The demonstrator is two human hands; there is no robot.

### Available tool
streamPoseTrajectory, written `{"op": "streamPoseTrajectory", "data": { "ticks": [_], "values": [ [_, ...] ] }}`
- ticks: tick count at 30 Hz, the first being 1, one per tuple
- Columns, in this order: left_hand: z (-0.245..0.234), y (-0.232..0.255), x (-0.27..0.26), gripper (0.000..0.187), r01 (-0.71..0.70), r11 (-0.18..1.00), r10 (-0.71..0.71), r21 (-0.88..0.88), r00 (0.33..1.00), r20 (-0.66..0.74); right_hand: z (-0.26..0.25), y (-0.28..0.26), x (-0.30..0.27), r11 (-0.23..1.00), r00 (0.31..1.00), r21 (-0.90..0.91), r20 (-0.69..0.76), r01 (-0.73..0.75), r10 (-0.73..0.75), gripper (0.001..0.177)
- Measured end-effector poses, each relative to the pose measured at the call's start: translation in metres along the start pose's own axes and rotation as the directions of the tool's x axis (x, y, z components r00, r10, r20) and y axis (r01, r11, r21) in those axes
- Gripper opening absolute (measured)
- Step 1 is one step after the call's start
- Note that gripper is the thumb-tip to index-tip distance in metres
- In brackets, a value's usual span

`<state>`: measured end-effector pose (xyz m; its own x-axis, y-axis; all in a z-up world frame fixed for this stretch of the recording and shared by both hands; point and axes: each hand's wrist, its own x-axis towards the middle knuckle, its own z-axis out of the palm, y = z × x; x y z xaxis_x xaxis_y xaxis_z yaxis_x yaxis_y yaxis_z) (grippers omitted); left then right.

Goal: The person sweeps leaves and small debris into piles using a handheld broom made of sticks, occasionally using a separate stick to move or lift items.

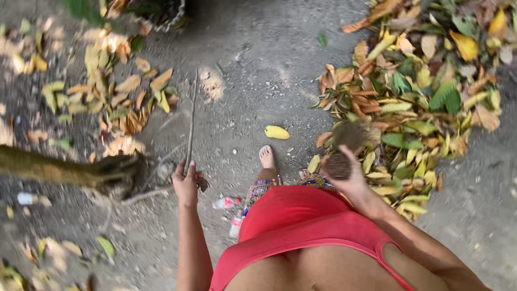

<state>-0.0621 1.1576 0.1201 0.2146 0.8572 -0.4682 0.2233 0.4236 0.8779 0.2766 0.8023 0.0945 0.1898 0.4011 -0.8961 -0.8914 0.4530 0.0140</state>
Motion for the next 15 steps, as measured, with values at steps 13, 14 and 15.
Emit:
{"op": "streamPoseTrajectory", "data": {
  "ticks": [13, 14, 15],
  "values": [
    [0.019, 0.066, 0.11, 0.049, 0.0, 0.861, -0.136, 0.509, 0.964, 0.23, 0.011, 0.116, 0.215, 0.944, 0.934, -0.125, 0.156, -0.304, 0.321, 0.03],
    [0.022, 0.071, 0.112, 0.049, -0.023, 0.851, -0.121, 0.524, 0.963, 0.239, -0.008, 0.105, 0.212, 0.974, 0.985, -0.147, -0.042, -0.172, 0.167, 0.033],
    [0.027, 0.074, 0.115, 0.049, -0.035, 0.846, -0.121, 0.533, 0.959, 0.255, -0.032, 0.09, 0.204, 0.98, 0.972, -0.193, -0.234, -0.045, -0.002, 0.036]
  ]
}}
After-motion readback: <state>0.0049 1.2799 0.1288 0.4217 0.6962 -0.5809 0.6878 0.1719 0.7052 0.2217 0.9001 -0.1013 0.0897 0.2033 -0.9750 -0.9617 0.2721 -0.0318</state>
